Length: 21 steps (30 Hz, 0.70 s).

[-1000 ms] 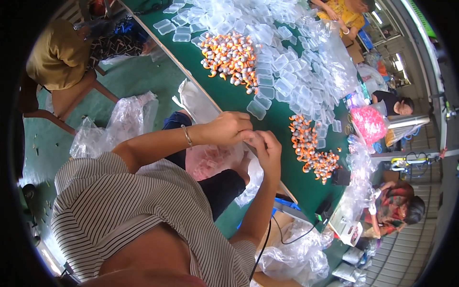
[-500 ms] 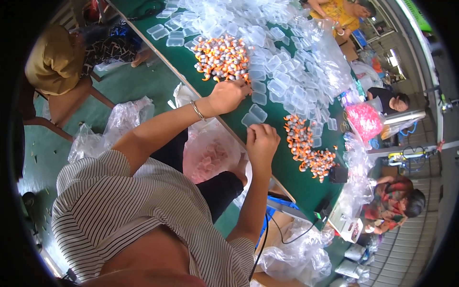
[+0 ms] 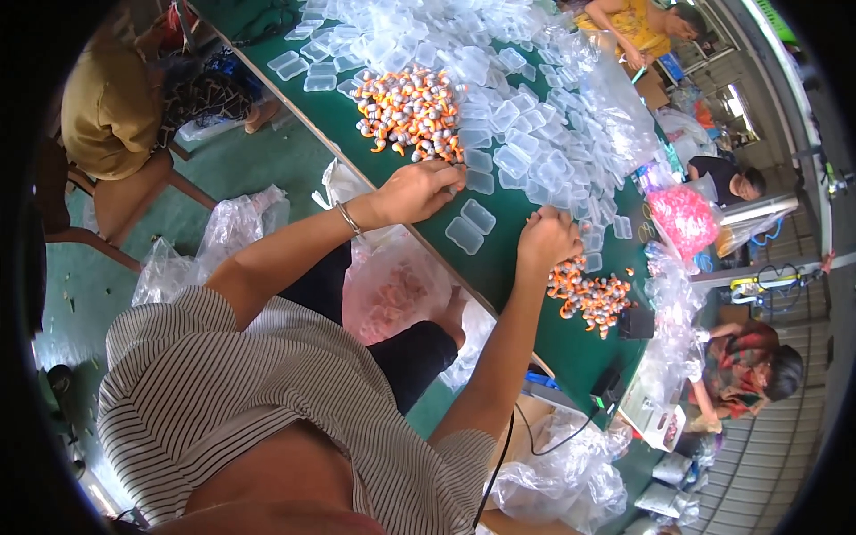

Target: The person places small orange and white parts into clear plastic containers by hand, then closes the lids.

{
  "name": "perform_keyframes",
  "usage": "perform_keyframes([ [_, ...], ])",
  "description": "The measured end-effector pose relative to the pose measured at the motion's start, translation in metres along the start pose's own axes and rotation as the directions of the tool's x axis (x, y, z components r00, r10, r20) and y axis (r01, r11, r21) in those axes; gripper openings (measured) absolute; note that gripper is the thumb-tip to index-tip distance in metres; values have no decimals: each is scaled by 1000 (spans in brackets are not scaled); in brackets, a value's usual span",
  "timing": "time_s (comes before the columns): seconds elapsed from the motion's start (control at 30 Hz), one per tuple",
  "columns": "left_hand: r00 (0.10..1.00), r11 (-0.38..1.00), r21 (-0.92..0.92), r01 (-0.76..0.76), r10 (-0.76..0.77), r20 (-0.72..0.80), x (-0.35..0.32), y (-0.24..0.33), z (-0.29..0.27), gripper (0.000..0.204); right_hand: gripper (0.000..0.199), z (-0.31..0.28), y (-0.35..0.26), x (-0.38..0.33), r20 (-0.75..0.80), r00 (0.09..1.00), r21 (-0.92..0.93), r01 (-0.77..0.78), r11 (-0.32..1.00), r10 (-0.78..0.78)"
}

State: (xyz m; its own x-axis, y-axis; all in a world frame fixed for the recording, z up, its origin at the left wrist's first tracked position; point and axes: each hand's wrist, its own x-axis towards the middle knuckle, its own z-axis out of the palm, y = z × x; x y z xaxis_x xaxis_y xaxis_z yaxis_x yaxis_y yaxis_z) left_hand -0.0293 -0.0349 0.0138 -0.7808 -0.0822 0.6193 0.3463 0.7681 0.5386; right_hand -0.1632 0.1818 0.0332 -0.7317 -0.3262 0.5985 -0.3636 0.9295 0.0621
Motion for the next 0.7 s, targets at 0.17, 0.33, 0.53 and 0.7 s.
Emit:
perform_keyframes([
  [0.17, 993, 950, -312, -11, 47, 107, -3, 20, -8, 27, 8, -6, 1, -13, -102, 990, 114, 113, 987, -102],
  [0.33, 974, 972, -214, -100, 139, 176, -4, 22, -3, 22, 11, -30, -24, -50, -120, 987, 738, 158, 656, -102],
  [0.53, 972, 983, -165, -84, 117, 202, -11, 21, 3, 25, 9, -51, -50, -76, -60, 986, 589, 163, 792, -159],
  [0.7, 971, 990, -56, -129, 138, 197, -15, 24, 0, 34, 15, -48, -32, -62, 96, 990, 743, 1, 669, -107],
])
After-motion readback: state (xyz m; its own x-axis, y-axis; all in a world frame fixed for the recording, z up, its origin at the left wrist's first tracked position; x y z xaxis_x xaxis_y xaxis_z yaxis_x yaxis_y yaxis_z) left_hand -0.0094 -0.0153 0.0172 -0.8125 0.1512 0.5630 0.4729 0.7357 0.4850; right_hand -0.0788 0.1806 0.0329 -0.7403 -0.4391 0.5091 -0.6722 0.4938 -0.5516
